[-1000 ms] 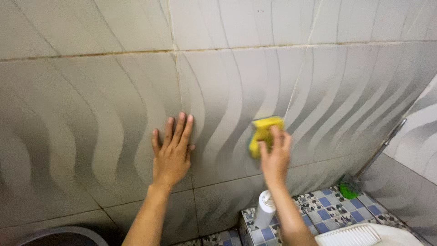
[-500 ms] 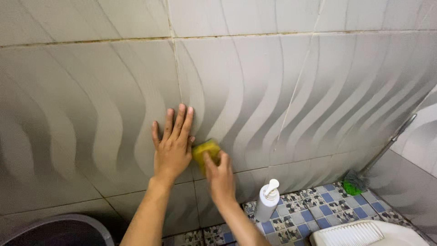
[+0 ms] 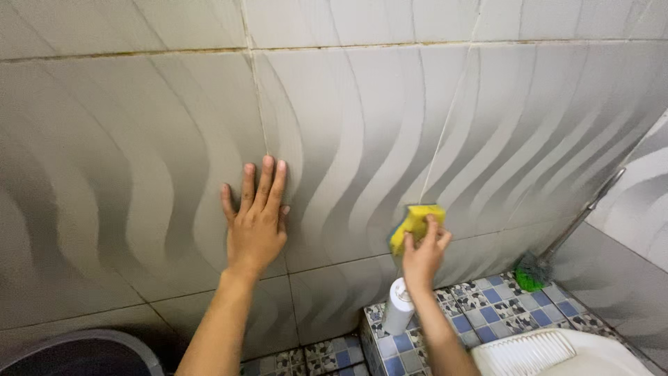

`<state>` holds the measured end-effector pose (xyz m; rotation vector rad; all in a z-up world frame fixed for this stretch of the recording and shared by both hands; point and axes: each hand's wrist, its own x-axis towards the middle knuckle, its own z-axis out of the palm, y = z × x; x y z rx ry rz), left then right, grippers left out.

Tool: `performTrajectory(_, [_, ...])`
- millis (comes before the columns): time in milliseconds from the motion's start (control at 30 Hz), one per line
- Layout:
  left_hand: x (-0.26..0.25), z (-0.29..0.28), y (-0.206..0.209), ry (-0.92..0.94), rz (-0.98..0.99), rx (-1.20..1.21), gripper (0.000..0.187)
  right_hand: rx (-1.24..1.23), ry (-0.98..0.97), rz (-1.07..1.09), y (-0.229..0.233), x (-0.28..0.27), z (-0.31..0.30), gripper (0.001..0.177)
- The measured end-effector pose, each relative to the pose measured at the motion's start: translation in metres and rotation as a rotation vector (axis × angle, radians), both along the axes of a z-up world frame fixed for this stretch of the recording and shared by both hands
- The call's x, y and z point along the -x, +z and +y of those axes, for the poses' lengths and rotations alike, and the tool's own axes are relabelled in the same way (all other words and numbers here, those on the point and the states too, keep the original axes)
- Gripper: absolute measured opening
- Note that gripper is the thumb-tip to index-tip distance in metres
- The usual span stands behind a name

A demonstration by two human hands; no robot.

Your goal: The person scrubs tiled bathroom walls with a yellow sponge, moving systematically across the surface and around pipes. The person rinses the sponge in a pink basin and continues scrubbing lower sections near the floor.

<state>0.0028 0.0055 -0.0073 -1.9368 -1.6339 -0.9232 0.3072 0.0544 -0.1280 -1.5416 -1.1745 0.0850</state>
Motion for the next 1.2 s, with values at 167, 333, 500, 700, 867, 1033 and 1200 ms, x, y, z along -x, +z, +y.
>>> performTrajectory(167, [-0.004, -0.001, 0.000, 0.019, -0.005, -0.017, 0.069, -0.047, 0.100, -0.266, -0.005, 0.069, -0.022, 0.063])
performTrajectory(333, [-0.004, -0.004, 0.002, 0.019, -0.006, 0.003, 0.070, 0.301, 0.620, 0.641, -0.021, 0.164, -0.054, 0.057])
performTrajectory(500, [0.000, -0.007, 0.004, -0.007, 0.019, -0.029, 0.067, 0.123, 0.501, 0.264, -0.044, 0.153, -0.043, 0.041])
performTrajectory(700, [-0.004, -0.005, 0.003, 0.052, 0.043, -0.047, 0.068, -0.033, 0.136, 0.006, -0.038, 0.051, -0.012, 0.058])
performTrajectory(867, [-0.003, -0.005, -0.013, -0.009, 0.014, -0.084, 0.073, 0.045, -0.016, 0.138, -0.033, 0.033, -0.008, 0.061])
performTrajectory(1033, [-0.009, -0.018, -0.058, -0.003, -0.023, -0.056, 0.085, 0.020, 0.254, -0.041, -0.054, 0.112, -0.028, 0.063])
performTrajectory(1200, [-0.016, -0.028, -0.086, -0.021, -0.239, 0.141, 0.103, -0.040, 0.443, 0.041, -0.032, 0.143, -0.040, 0.054])
